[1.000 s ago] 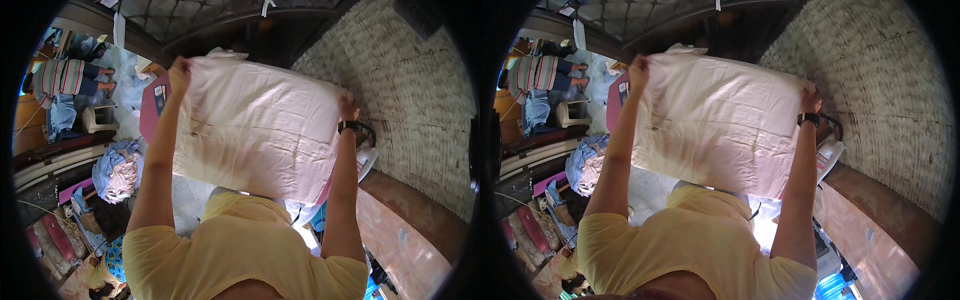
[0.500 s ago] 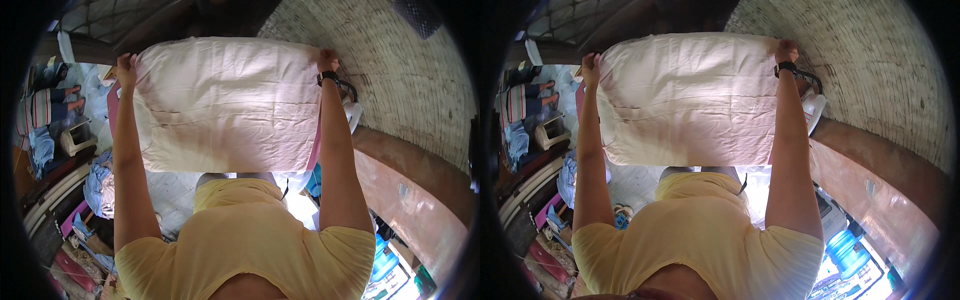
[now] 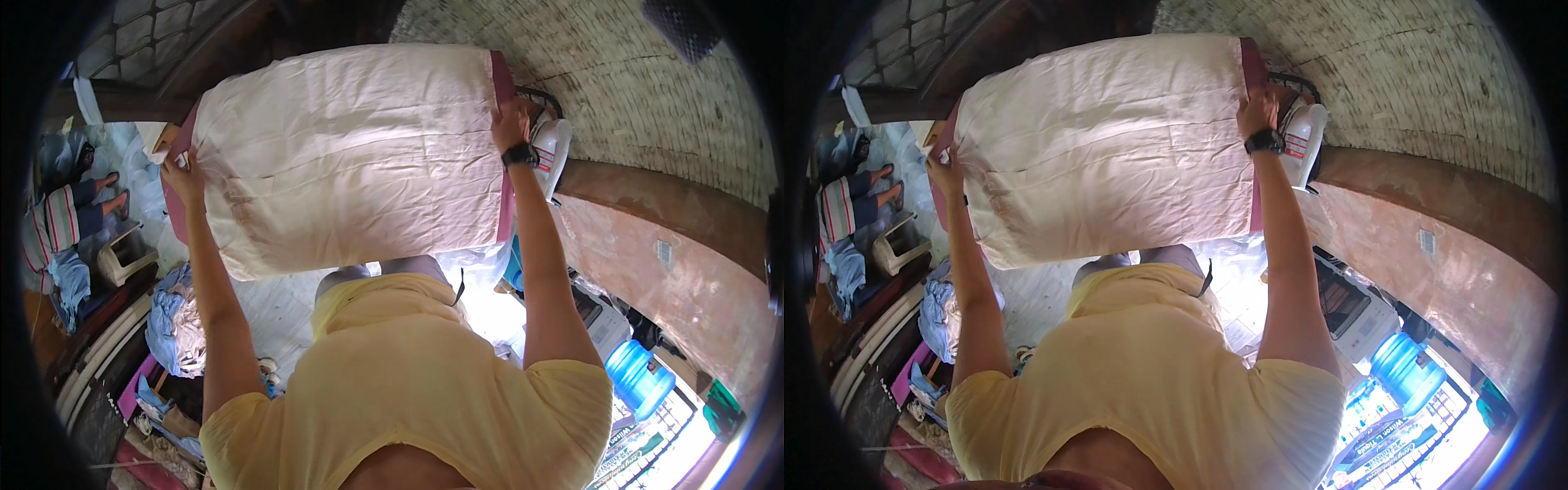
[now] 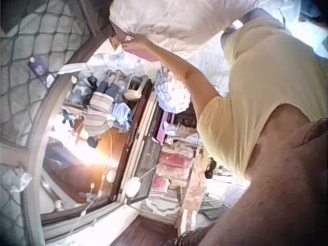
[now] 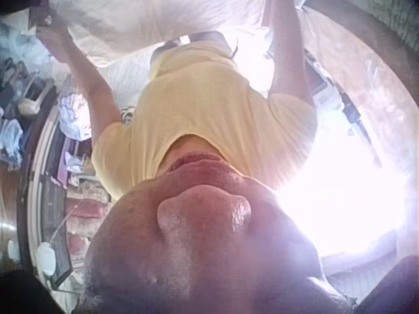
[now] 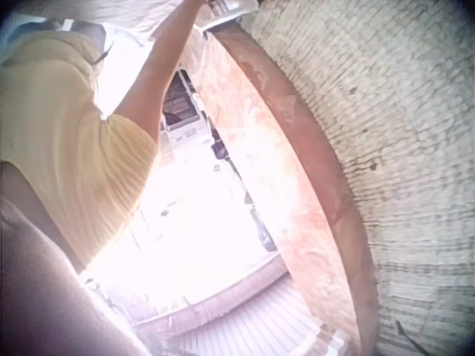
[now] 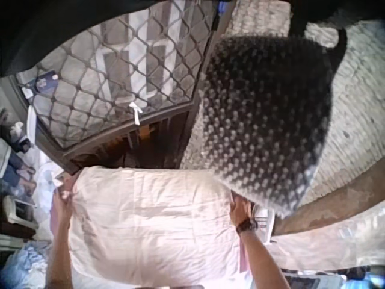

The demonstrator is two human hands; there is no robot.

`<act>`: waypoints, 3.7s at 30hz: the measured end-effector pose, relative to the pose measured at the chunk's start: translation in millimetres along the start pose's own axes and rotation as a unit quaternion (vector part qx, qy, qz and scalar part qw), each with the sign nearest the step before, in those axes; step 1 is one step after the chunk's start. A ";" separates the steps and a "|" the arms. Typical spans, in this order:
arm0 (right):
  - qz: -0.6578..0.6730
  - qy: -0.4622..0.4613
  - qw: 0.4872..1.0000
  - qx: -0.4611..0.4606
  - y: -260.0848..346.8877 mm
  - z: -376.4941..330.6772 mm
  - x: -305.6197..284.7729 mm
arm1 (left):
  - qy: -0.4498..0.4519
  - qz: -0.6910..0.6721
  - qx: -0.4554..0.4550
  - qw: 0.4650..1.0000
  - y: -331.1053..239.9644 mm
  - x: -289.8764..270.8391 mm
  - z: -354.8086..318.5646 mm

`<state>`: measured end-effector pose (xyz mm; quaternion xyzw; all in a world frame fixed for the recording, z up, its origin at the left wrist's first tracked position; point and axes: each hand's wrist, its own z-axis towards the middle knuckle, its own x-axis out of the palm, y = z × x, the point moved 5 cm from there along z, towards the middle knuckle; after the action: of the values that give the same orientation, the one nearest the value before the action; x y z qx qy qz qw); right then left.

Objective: The person irons light-colored garments on a board, smoothing the fabric and pressing it with an iron before folding and placing them aside.

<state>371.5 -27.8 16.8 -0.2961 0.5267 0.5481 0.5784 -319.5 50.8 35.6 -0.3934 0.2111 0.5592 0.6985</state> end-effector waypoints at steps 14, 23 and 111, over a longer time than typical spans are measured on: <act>-0.089 0.004 0.991 0.097 -32.6 -57.8 24.4 | 0.060 -0.010 -0.194 0.979 57.6 -53.3 -136.9; -0.064 0.137 0.977 0.153 -39.7 -65.6 29.9 | 0.050 -0.061 -0.244 0.967 34.2 -76.0 -155.5; -0.018 0.045 0.987 -0.155 4.3 -171.9 -60.2 | 0.376 -0.161 0.445 0.797 -493.1 52.2 -235.5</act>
<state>327.9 -204.4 27.6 -0.4157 0.4559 0.5986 0.5108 196.6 -134.2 10.3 -0.2466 0.6166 0.0915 0.7421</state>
